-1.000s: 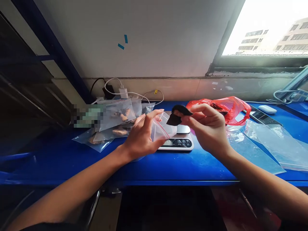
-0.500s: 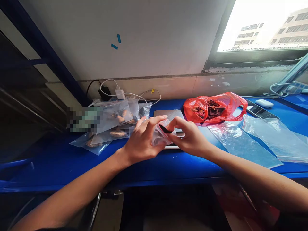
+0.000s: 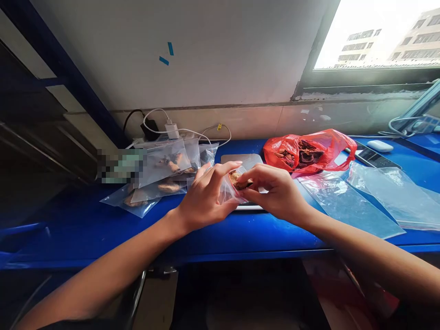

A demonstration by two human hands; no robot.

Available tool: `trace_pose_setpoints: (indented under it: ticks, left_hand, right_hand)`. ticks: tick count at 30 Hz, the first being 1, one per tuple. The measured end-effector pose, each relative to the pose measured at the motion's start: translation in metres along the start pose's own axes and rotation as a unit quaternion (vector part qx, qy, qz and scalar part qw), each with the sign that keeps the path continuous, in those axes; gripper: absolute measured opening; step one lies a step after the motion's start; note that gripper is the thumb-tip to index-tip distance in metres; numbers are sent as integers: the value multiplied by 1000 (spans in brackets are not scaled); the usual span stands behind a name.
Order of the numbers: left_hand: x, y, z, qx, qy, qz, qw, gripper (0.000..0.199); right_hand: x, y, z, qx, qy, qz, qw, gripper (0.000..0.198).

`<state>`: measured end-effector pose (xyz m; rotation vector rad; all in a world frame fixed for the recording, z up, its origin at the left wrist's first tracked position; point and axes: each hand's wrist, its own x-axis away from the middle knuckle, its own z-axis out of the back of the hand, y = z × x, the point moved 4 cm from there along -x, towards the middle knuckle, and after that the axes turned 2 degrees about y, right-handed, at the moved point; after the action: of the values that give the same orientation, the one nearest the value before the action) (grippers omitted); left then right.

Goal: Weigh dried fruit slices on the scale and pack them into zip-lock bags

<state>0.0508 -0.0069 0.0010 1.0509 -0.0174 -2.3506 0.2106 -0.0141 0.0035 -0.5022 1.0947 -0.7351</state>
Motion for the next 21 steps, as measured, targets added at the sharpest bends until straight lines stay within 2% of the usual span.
trace_pose_setpoints:
  ticks: [3, 9, 14, 17, 21]
  left_hand:
    - [0, 0, 0, -2, -5, -6, 1000, 64]
    - [0, 0, 0, -1, -12, -4, 1000, 63]
    - [2, 0, -2, 1, -18, -15, 1000, 67]
    - [3, 2, -4, -2, -27, -33, 999, 68]
    - [2, 2, -4, 0, -29, -44, 999, 68]
  right_hand:
    - [1, 2, 0, -11, -7, -23, 1000, 9]
    - [0, 4, -2, 3, -14, 10, 1000, 6]
    - [2, 4, -3, -4, -24, -14, 1000, 4]
    - [2, 4, -4, -4, -41, -22, 999, 2]
    - [1, 5, -7, -4, -85, 3, 996, 10]
